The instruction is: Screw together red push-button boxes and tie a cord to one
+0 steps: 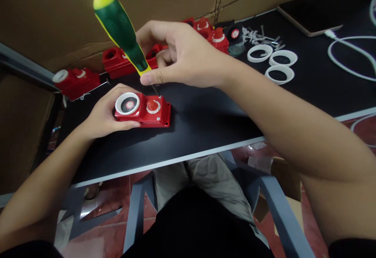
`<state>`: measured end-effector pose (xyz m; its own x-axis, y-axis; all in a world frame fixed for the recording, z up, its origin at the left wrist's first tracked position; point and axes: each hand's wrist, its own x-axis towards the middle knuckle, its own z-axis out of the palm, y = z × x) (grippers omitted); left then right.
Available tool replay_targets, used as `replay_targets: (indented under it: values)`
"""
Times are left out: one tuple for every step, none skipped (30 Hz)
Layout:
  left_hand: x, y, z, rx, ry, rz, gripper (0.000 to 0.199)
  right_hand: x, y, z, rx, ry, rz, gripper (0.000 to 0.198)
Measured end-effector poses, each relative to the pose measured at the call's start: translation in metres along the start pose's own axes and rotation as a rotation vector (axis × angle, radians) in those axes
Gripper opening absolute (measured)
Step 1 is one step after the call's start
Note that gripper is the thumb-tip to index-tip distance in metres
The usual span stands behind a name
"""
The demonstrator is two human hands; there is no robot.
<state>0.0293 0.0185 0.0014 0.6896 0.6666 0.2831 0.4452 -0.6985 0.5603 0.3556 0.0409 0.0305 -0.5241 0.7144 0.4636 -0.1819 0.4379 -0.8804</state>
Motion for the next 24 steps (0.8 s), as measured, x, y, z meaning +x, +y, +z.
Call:
replay_targets:
  values:
    - [0.0, 0.0, 0.0, 0.002, 0.0, 0.005, 0.088, 0.0, -0.003, 0.0, 0.02, -0.015, -0.009, 0.038]
    - [0.0, 0.0, 0.0, 0.002, 0.0, 0.011, 0.088, -0.001, -0.005, 0.001, 0.031, -0.035, -0.004, 0.035]
    - [0.0, -0.001, -0.001, 0.003, 0.0, 0.014, 0.088, -0.001, -0.007, 0.001, 0.03, -0.055, 0.014, 0.032]
    - [-0.001, -0.001, -0.001, 0.006, -0.002, 0.012, 0.088, -0.002, -0.008, 0.001, 0.024, -0.074, 0.038, 0.03]
    - [-0.001, -0.001, -0.001, 0.01, -0.004, 0.005, 0.088, -0.002, -0.009, 0.002, 0.025, -0.087, 0.056, 0.029]
    - [-0.001, -0.001, -0.001, 0.015, -0.005, -0.003, 0.089, -0.002, -0.008, 0.002, 0.041, -0.099, 0.062, 0.03]
    - [-0.001, 0.0, -0.001, 0.017, -0.005, -0.01, 0.089, -0.002, -0.007, 0.002, 0.067, -0.106, 0.062, 0.033]
    - [-0.001, 0.0, -0.001, 0.015, -0.005, -0.012, 0.089, -0.001, -0.005, 0.003, 0.099, -0.11, 0.055, 0.038]
    - [-0.001, 0.0, -0.001, 0.008, -0.003, -0.007, 0.088, -0.001, -0.003, 0.003, 0.13, -0.113, 0.046, 0.041]
    - [0.0, 0.0, -0.001, -0.002, 0.0, 0.001, 0.087, -0.001, -0.002, 0.003, 0.155, -0.118, 0.041, 0.043]
    - [0.0, 0.0, 0.0, -0.012, 0.002, 0.01, 0.086, 0.0, 0.0, 0.004, 0.169, -0.119, 0.039, 0.043]
    - [0.0, 0.0, 0.0, -0.021, 0.003, 0.018, 0.085, 0.0, 0.001, 0.004, 0.172, -0.114, 0.039, 0.04]
    - [0.0, -0.001, 0.0, -0.027, 0.001, 0.024, 0.085, 0.0, 0.001, 0.004, 0.168, -0.109, 0.041, 0.038]
    - [0.0, -0.001, 0.0, -0.026, 0.0, 0.029, 0.085, 0.0, 0.001, 0.004, 0.162, -0.103, 0.041, 0.036]
    - [0.0, -0.001, 0.0, -0.02, -0.002, 0.035, 0.085, 0.0, 0.001, 0.003, 0.152, -0.095, 0.042, 0.035]
    - [0.0, -0.002, 0.0, -0.009, -0.003, 0.041, 0.086, 0.001, 0.0, 0.003, 0.136, -0.088, 0.046, 0.035]
    - [0.0, -0.002, 0.0, 0.003, -0.003, 0.048, 0.086, 0.001, -0.001, 0.001, 0.117, -0.083, 0.054, 0.036]
    - [-0.001, -0.003, 0.0, 0.014, 0.0, 0.055, 0.086, 0.001, -0.002, 0.0, 0.098, -0.082, 0.063, 0.037]
    - [-0.001, -0.003, 0.0, 0.022, 0.002, 0.061, 0.086, 0.001, -0.003, -0.001, 0.082, -0.083, 0.071, 0.039]
    - [-0.001, -0.003, 0.0, 0.027, 0.003, 0.066, 0.086, 0.001, -0.004, -0.003, 0.065, -0.082, 0.079, 0.041]
    - [-0.002, -0.003, 0.0, 0.031, 0.003, 0.068, 0.086, 0.001, -0.004, -0.004, 0.05, -0.085, 0.082, 0.044]
    - [-0.002, -0.004, 0.0, 0.034, 0.004, 0.071, 0.086, 0.001, -0.004, -0.004, 0.032, -0.088, 0.081, 0.047]
    - [-0.002, -0.004, 0.001, 0.037, 0.005, 0.073, 0.086, 0.001, -0.003, -0.004, 0.012, -0.084, 0.076, 0.05]
    - [-0.002, -0.004, 0.001, 0.04, 0.006, 0.073, 0.087, 0.001, -0.002, -0.004, -0.013, -0.072, 0.068, 0.053]
